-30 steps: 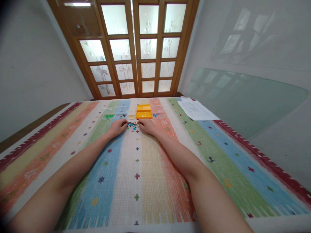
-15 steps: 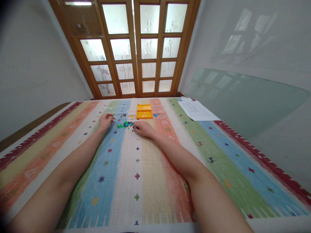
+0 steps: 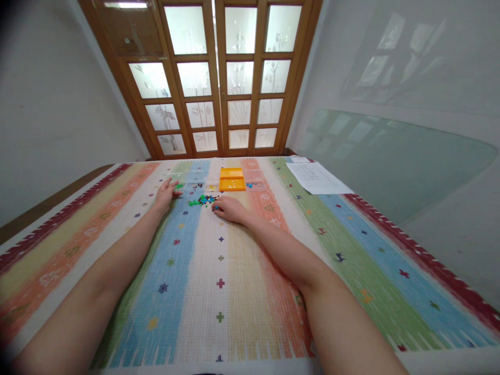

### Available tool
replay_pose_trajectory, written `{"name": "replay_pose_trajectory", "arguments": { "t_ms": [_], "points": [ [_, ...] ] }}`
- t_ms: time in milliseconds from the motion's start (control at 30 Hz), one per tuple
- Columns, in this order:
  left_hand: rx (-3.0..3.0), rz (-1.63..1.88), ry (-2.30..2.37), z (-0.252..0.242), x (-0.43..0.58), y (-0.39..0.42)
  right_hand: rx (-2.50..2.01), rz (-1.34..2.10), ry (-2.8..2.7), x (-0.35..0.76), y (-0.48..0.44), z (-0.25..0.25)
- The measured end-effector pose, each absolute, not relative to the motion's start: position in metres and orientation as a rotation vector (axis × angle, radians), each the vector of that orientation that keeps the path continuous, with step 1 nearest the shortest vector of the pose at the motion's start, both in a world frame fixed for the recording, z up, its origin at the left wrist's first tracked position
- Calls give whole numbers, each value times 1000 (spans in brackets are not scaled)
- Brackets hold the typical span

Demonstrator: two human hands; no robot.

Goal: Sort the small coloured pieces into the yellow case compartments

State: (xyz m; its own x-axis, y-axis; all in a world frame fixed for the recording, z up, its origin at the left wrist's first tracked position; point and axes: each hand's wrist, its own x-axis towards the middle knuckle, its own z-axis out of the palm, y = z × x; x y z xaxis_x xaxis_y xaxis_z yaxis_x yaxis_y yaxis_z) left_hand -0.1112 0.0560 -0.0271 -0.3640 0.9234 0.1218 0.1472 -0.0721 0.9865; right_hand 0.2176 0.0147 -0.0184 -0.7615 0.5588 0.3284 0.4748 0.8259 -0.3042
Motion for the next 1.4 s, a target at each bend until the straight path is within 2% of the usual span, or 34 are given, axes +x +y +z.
{"name": "replay_pose_trajectory", "arguments": {
  "t_ms": [267, 433, 567, 1033, 1267, 1400],
  "points": [
    [1930, 1151, 1671, -22, -79, 40, -946, 307, -2485, 223, 16, -18],
    [2434, 711, 1317, -11, -42, 16, -1043, 284, -2403, 228, 22, -19],
    [2656, 604, 1086, -6, -26, 4, -1055, 262, -2372, 232, 24, -19],
    [2758, 598, 1033, -13, -16, 1, -945, 284, -2438, 230, 23, -20],
    [2515, 662, 1323, -10, -24, 5, -938, 308, -2440, 230, 25, -23],
    [2270, 899, 1488, -14, -43, 22, -958, 291, -2448, 229, 28, -26]
  ]
}}
